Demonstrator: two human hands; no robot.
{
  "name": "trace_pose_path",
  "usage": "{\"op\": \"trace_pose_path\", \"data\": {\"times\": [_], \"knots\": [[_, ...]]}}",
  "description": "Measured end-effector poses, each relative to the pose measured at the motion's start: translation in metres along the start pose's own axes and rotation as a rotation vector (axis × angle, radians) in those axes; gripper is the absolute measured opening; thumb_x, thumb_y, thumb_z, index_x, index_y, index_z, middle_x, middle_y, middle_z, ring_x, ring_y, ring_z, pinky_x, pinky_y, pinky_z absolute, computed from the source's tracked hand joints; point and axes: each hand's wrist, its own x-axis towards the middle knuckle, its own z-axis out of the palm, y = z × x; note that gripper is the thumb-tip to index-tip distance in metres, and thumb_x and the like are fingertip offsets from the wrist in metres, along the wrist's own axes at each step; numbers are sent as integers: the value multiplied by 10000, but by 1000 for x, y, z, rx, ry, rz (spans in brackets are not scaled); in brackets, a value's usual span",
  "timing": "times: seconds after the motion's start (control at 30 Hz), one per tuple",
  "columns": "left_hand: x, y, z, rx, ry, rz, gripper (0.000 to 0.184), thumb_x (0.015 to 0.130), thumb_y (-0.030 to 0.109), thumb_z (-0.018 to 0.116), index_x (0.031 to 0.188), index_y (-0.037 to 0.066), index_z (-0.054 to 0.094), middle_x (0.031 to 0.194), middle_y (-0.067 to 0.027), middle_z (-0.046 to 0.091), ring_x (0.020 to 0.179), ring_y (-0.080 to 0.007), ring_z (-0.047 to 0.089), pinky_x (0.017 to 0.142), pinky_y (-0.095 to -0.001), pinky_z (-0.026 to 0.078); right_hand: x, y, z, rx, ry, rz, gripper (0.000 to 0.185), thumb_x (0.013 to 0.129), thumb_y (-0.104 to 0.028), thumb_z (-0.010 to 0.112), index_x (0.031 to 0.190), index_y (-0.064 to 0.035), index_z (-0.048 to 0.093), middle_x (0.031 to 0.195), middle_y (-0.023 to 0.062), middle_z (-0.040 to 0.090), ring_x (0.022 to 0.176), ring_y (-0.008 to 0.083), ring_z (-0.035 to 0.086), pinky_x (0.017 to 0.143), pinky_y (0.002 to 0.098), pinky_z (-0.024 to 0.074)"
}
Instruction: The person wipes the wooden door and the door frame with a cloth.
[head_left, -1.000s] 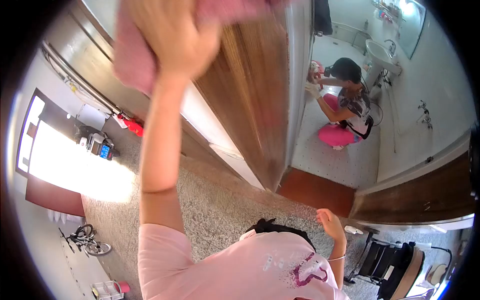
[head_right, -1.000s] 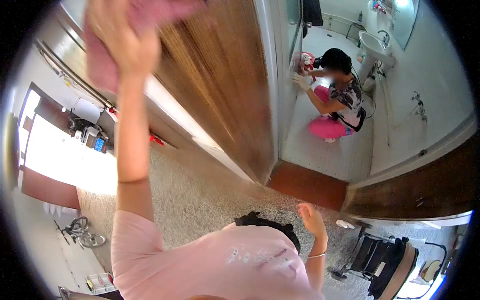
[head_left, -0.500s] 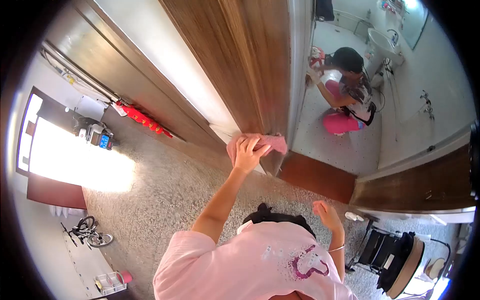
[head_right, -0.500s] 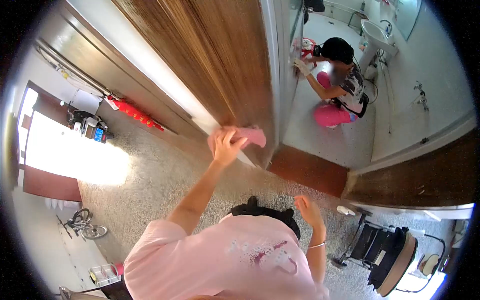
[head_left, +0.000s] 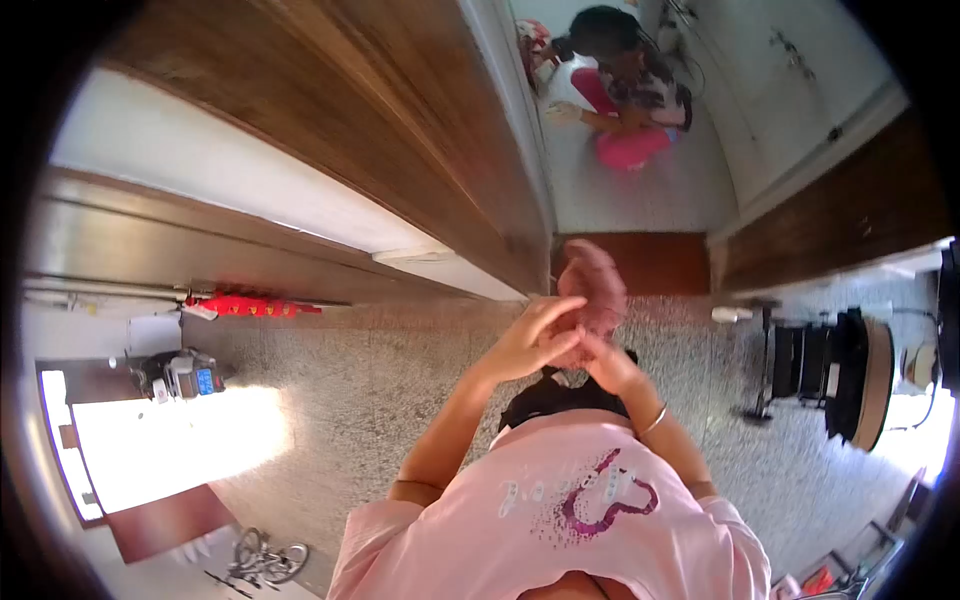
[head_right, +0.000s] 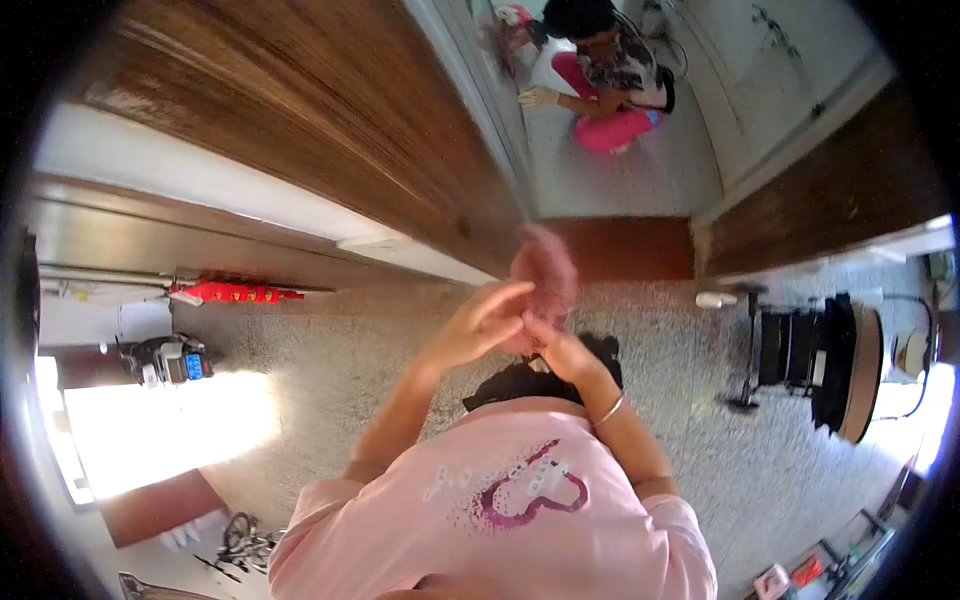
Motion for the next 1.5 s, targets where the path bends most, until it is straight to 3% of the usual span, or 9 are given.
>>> {"op": "trace_pose_path", "data": {"times": [0.13,0.27,0.47,0.53,0.73,0.93,1.13,1.23,1.5], "knots": [[-6,6,-29,174,-47,7,341,959,330,528,1206,112,617,1200,-66,630,1085,-207,603,952,-351,471,-11,-4,-20,-1496,171,-451,488,906,-274,549,1258,61,512,1283,308,496,1218,414,478,996,413,407],[-7,-1,-79,252,266,195,232,935,193,574,1104,66,671,1055,-81,698,997,-184,648,871,-336,507,21,37,-79,-984,762,-191,674,839,-518,563,1076,111,600,917,350,624,955,483,607,823,481,477],[18,75,-128,692,849,476,175,911,47,540,1064,-7,608,1113,-149,605,1057,-272,579,931,-358,468,42,-50,29,-1053,601,-151,427,853,-368,635,899,57,632,772,262,632,760,412,637,671,470,486],[24,88,-138,797,943,566,273,924,78,533,1175,-27,517,1192,-189,518,1126,-286,525,931,-366,455,62,-64,69,-1139,482,-712,361,861,-258,671,679,45,595,606,196,593,551,315,610,508,386,444],[74,109,-130,843,1387,708,607,910,286,570,1371,-23,323,1335,-219,393,1242,-332,423,1035,-437,392,82,-114,217,-1009,9,-1324,508,719,-402,679,1123,-124,546,1414,229,351,1269,426,363,976,628,284],[115,84,-125,904,1563,784,629,904,288,565,1393,-19,314,1392,-211,370,1265,-321,417,1042,-432,397,124,-120,195,-995,-49,-1397,603,790,-280,590,1369,-179,456,1445,233,334,1308,402,357,1039,630,243],[116,62,-137,1223,1493,849,543,924,242,547,1355,-34,363,1392,-217,395,1250,-300,454,1034,-419,411,223,-34,58,-466,449,-373,408,894,-208,610,1255,-44,514,1241,173,467,1152,329,479,989,373,384],[119,57,-145,1468,1496,936,502,933,219,539,1336,-41,388,1392,-220,408,1243,-290,472,1031,-412,418,260,21,-17,-1278,411,260,553,975,-369,451,1432,-77,343,1412,231,384,1289,398,387,1073,447,323],[126,49,-162,2125,1482,1175,416,946,164,526,1294,-52,452,1387,-220,445,1220,-258,518,1014,-393,440,200,-144,134,-863,47,-1089,478,799,-245,636,1251,-114,547,1430,117,412,1338,331,337,1057,509,283]]}}
